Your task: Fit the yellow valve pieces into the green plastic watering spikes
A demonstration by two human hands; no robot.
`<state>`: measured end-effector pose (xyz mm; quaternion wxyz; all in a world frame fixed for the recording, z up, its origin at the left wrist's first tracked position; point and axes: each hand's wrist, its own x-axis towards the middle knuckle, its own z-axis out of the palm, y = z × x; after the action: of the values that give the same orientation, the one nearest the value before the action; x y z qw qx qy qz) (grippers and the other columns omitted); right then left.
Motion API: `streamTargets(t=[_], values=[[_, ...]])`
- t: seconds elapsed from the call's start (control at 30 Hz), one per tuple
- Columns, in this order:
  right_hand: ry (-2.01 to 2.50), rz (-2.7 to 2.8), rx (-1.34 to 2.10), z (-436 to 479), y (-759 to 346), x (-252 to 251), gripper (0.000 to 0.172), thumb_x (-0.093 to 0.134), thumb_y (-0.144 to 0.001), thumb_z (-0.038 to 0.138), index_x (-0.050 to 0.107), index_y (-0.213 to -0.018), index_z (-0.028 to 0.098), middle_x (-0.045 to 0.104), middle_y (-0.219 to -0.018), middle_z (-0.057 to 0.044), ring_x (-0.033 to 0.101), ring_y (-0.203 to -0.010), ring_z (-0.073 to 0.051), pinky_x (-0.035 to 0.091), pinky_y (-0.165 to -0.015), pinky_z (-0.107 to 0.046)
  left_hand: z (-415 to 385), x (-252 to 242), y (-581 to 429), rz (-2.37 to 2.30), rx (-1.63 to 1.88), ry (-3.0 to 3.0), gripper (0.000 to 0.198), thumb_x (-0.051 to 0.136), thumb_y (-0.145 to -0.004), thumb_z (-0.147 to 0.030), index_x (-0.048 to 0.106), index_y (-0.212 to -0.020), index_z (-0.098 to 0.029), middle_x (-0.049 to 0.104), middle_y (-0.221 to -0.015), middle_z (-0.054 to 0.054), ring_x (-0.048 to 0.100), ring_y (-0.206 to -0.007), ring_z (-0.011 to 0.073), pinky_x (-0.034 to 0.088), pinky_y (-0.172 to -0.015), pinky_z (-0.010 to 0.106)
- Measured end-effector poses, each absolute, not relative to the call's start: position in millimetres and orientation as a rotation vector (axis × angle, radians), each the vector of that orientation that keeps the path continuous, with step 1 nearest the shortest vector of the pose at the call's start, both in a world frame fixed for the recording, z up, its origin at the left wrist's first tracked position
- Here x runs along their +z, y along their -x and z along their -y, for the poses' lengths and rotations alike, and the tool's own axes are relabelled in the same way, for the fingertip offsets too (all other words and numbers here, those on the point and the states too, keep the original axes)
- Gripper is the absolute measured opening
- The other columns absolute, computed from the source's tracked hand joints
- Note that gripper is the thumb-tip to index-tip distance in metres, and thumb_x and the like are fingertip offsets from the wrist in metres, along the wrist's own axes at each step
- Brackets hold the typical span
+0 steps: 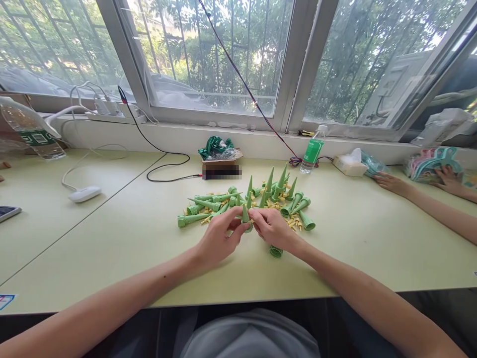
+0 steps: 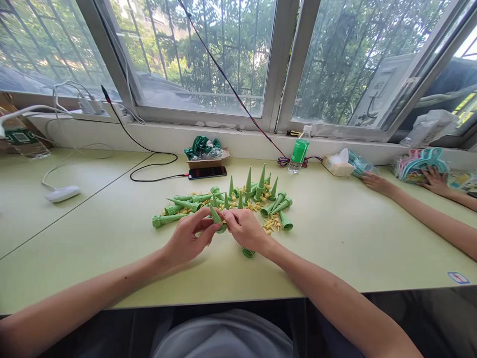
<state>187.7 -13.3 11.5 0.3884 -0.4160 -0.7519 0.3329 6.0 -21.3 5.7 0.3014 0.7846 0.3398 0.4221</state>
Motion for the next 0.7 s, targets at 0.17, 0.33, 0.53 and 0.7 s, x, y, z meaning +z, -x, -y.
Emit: streamTargets(t=[0.17,0.33,0.53,0.7], values=[[1.045,1.909,0.845,12,-188,9,0.049,0.038,-0.101,0.046,0.038,-0.058,0.021,0.043,-0.047,0.004,0.038,-0.046,-0.01,0.031,-0.051,-0.024,20,4,-5,-0.886,1.057,-1.956,0.011,0.053,-0.097,-0.03,0.053,-0.102,-0.02,0.049,-0.059,-0.006,0.045,-0.045,0.0073,0.039,-0.046,0.021],[1.021,1.945,0.799,10,-190,8,0.047,0.037,-0.101,0.044,0.039,-0.061,0.021,0.043,-0.05,0.004,0.038,-0.049,-0.01,0.031,-0.052,-0.024,17,2,-6,-0.837,1.051,-1.777,0.023,0.057,-0.096,-0.041,0.051,-0.104,-0.021,0.051,-0.066,-0.004,0.046,-0.044,0.0071,0.035,-0.041,0.021],[1.004,2.048,0.633,8,-194,5,0.043,0.036,-0.103,0.042,0.039,-0.066,0.02,0.042,-0.058,0.004,0.036,-0.053,-0.01,0.029,-0.054,-0.025,17,14,-8,-0.785,1.006,-1.637,0.031,0.063,-0.092,-0.046,0.048,-0.096,-0.019,0.057,-0.085,-0.002,0.048,-0.041,0.0031,0.035,-0.039,0.021],[0.957,2.114,0.567,8,-197,5,0.04,0.036,-0.103,0.041,0.034,-0.068,0.021,0.039,-0.059,0.005,0.033,-0.053,-0.01,0.027,-0.054,-0.024,16,18,-6,-0.792,0.939,-1.528,0.033,0.065,-0.09,-0.047,0.047,-0.097,-0.019,0.058,-0.086,-0.002,0.047,-0.042,0.0023,0.035,-0.041,0.021]])
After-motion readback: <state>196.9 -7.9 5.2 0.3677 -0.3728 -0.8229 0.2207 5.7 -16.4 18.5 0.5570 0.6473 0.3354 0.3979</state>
